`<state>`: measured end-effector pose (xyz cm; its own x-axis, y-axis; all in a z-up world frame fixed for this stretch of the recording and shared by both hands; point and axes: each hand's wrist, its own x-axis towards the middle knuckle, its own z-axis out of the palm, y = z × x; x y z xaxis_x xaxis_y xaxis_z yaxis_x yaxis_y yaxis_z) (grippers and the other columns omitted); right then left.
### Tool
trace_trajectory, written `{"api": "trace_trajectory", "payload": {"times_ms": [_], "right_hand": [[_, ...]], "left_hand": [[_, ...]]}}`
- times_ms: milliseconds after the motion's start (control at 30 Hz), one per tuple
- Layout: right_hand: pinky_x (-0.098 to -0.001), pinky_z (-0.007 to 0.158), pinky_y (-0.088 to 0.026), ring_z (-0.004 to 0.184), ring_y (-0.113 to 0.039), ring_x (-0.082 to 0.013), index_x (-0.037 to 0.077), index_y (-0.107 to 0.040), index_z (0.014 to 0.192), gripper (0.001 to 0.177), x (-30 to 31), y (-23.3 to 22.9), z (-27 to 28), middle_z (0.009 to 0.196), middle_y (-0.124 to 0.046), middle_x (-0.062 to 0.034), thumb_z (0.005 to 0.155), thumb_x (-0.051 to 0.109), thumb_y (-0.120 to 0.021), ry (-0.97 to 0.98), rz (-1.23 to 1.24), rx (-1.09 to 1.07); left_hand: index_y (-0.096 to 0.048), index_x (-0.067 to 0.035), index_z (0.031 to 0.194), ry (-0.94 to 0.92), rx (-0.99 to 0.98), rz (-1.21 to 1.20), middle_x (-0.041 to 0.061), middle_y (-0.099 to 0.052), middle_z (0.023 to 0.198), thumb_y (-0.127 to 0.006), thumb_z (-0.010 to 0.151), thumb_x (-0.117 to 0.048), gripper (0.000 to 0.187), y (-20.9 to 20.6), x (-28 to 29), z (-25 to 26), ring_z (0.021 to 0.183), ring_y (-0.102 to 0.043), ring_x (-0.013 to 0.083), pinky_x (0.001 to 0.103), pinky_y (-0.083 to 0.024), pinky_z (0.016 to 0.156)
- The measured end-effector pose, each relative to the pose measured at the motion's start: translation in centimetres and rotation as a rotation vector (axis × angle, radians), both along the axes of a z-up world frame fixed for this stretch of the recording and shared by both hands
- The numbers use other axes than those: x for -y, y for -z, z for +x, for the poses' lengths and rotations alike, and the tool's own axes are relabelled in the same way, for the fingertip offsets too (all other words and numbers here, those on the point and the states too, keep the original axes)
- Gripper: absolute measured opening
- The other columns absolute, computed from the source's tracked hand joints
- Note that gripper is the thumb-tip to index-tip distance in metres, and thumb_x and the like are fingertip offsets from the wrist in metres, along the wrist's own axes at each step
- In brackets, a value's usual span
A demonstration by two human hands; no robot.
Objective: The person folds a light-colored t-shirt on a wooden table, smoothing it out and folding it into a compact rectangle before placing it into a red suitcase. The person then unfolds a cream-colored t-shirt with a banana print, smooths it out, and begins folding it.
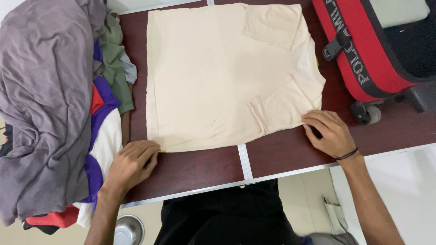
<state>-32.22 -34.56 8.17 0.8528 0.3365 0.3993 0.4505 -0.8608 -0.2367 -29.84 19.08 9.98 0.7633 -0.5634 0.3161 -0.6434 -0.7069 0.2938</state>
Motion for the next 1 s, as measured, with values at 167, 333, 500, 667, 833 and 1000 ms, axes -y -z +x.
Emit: {"api": "trace_trajectory", "payload": {"times_ms": [167, 333, 500, 667, 833, 1000], "right_hand": [[-0.0387, 0.094, -0.054, 0.102, -0.07, -0.0268, 0.001, -0.072, 0.102, 0.013, 0.4, -1.2, 1.0, 0.107, -0.073, -0.0118, 0.089, 0.001, -0.074, 0.014, 0.152, -0.018], [-0.0347, 0.087, -0.053, 0.095, -0.068, -0.0268, 0.0, -0.072, 0.106, 0.012, 1.1, -2.5, 3.2, 0.106, -0.073, -0.0134, 0.094, 0.003, -0.072, 0.046, 0.282, -0.073], [-0.0311, 0.083, -0.053, 0.095, -0.071, -0.0211, -0.002, -0.07, 0.111, 0.013, 1.6, -2.9, 6.8, 0.104, -0.073, -0.0134, 0.101, 0.007, -0.069, 0.063, 0.394, -0.19], [-0.03, 0.074, -0.052, 0.086, -0.068, -0.0152, -0.002, -0.072, 0.114, 0.02, 2.4, -1.5, 11.1, 0.101, -0.075, -0.011, 0.103, 0.015, -0.068, 0.124, 0.435, -0.352], [-0.0344, 0.068, -0.053, 0.079, -0.067, -0.0208, 0.003, -0.073, 0.115, 0.025, 1.8, -0.8, 13.1, 0.102, -0.074, -0.0096, 0.101, 0.022, -0.068, 0.265, 0.392, -0.499], [-0.0469, 0.098, -0.048, 0.116, -0.059, -0.0343, 0.004, -0.071, 0.124, 0.027, -0.9, -1.1, 11.7, 0.125, -0.065, -0.0142, 0.101, 0.018, -0.068, 0.292, 0.009, -0.142]], "left_hand": [[-0.073, -0.001, 0.099, -0.212, -0.142, -0.238, 0.012, -0.075, 0.099, -0.07, 0.086, -0.003, 0.014, -0.5, 0.3, 1.4, 0.093, -0.073, 0.0267, 0.038, -0.057, 0.084], [-0.073, 0.001, 0.115, -0.528, -0.406, -0.498, 0.011, -0.07, 0.085, -0.066, 0.101, -0.005, 0.016, 1.3, 0.8, 4.8, 0.072, -0.054, 0.0153, 0.031, -0.043, 0.063], [-0.063, 0.003, 0.121, -0.32, -0.433, -0.91, 0.003, -0.07, 0.103, -0.059, 0.107, -0.007, 0.018, 3.6, 1.2, 10.7, 0.091, -0.063, 0.0044, 0.02, -0.051, 0.076], [-0.064, 0.003, 0.124, -0.408, -0.305, -0.717, 0.013, -0.071, 0.103, -0.064, 0.106, -0.008, 0.021, 5.5, 1.7, 15.6, 0.089, -0.062, 0.0138, 0.029, -0.05, 0.075], [-0.064, 0.0, 0.125, -0.58, -0.349, -0.436, 0.019, -0.073, 0.108, -0.064, 0.1, -0.011, 0.027, 4.7, 3.0, 16.1, 0.082, -0.071, 0.0305, 0.04, -0.053, 0.077], [-0.063, 0.002, 0.127, -0.499, 0.044, -0.155, 0.025, -0.065, 0.128, -0.067, 0.098, -0.008, 0.031, 3.1, 4.7, 14.6, 0.115, -0.063, 0.0369, 0.047, -0.052, 0.094]]}}
